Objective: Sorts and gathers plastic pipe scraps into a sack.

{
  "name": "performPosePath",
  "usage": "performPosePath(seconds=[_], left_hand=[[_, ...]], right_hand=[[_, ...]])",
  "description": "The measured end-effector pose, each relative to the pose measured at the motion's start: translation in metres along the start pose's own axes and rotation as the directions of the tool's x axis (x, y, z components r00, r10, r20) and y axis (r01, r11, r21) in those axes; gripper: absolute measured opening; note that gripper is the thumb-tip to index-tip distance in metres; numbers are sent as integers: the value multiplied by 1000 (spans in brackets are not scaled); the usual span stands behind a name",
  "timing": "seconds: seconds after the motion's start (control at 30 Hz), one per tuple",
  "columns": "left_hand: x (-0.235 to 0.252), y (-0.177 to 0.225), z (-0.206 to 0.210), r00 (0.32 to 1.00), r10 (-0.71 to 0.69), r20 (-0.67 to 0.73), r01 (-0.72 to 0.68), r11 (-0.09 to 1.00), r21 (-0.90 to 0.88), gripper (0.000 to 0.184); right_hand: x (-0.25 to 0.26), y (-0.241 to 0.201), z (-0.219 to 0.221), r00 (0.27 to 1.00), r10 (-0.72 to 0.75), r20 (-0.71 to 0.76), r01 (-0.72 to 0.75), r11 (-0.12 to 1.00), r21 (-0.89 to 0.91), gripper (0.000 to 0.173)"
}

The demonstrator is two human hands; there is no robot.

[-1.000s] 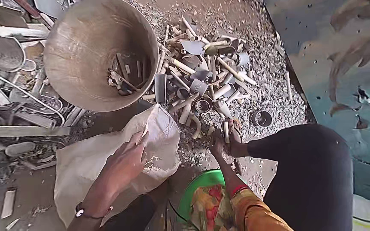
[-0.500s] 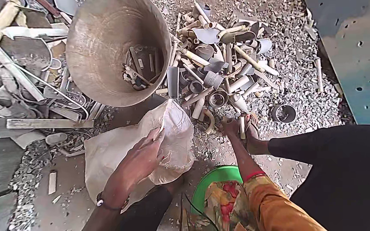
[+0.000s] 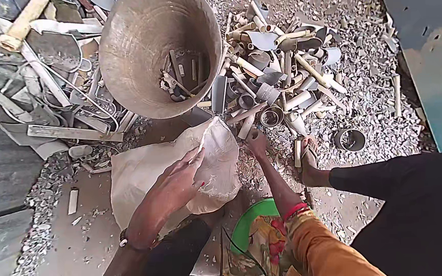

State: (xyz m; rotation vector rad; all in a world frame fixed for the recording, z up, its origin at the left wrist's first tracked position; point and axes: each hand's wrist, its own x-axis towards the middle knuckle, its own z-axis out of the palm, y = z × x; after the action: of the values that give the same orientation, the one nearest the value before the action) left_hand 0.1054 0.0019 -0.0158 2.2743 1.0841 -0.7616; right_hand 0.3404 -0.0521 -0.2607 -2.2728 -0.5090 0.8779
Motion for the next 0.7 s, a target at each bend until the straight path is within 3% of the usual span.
performPosePath(seconds=[0.1, 0.17, 0.23, 0.37, 0.53, 0.63, 0.7], left_hand=[[0, 0, 6, 1000, 5, 26, -5, 1000, 19, 79], [-1, -2, 10, 999, 34, 16, -34, 999, 20, 77], [-1, -6, 9, 998, 59, -1, -59, 998, 16, 78], [-1, -9, 5, 997, 81, -9, -81, 997, 4, 75], [0, 0, 1, 998, 12, 62, -16, 997, 75, 76], [-1, 4, 3, 998, -5, 70, 0, 998, 66, 76], [-2, 3, 2, 999, 4, 51, -6, 999, 46, 74]], right_hand=[[31, 17, 10, 995, 94, -14, -95, 977, -191, 77], [45, 24, 23, 998, 61, -14, -62, 968, -243, 87], [58, 28, 35, 999, 25, -30, -34, 944, -329, 84], [68, 50, 39, 996, -80, -26, 67, 944, -323, 85], [36, 62, 25, 989, -134, 54, 144, 954, -264, 78], [15, 85, 10, 995, -96, 5, 95, 989, -117, 66], [-5, 79, -5, 988, -2, -155, 13, 998, 65, 59]])
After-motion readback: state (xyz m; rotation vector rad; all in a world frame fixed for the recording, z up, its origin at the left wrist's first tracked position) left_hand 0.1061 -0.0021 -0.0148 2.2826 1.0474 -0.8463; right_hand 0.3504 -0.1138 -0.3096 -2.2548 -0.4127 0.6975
